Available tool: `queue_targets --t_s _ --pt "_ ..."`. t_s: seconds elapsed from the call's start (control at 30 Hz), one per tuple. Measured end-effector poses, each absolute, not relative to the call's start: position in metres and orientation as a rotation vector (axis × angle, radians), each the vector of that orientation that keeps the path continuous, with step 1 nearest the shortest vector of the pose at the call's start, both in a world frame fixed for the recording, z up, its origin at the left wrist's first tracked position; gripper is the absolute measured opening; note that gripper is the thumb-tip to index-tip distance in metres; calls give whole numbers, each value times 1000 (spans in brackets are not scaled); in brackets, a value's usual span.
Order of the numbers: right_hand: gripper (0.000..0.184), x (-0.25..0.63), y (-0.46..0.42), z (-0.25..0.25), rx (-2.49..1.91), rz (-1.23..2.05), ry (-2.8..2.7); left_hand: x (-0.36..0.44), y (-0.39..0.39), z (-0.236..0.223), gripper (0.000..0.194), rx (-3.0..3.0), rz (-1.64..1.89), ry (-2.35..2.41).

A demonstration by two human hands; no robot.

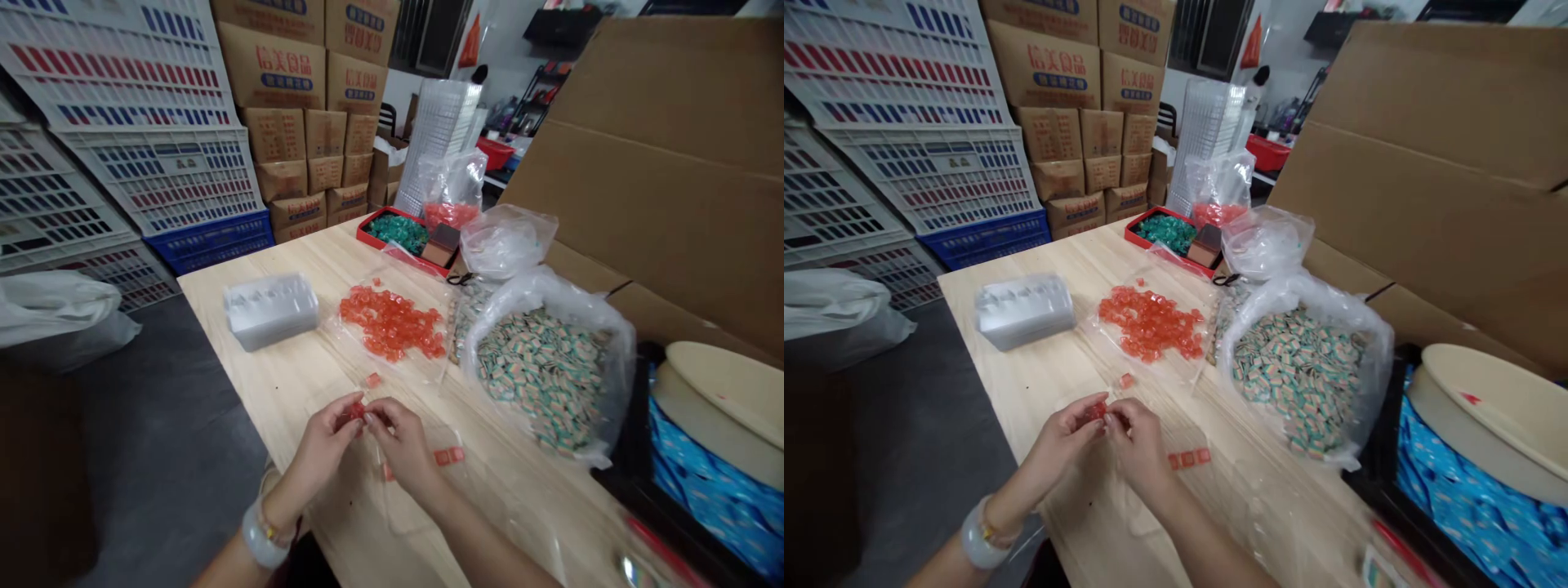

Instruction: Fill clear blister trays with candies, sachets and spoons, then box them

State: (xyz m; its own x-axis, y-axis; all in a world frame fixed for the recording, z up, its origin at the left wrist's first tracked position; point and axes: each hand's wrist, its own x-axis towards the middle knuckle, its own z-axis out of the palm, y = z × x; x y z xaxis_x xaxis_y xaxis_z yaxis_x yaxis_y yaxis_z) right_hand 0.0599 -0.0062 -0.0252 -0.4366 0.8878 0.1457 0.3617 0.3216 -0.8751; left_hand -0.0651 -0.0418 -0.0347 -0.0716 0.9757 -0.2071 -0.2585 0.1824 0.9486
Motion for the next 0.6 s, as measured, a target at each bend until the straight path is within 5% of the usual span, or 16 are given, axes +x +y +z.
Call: queue_targets --t_s 0.23,0.47,0.6 --pt "25 79 -3 -9 -926 1023 -2257 -62 -49 -36 39 1147 1158 1347" --pt "5 96 -12 -9 -1017 1623 -2071 -54 -62 -27 20 1239 1014 1140" --pt "5 97 -22 -15 -1106 1531 -1967 -49 -67 -29 18 1194 1010 1172"
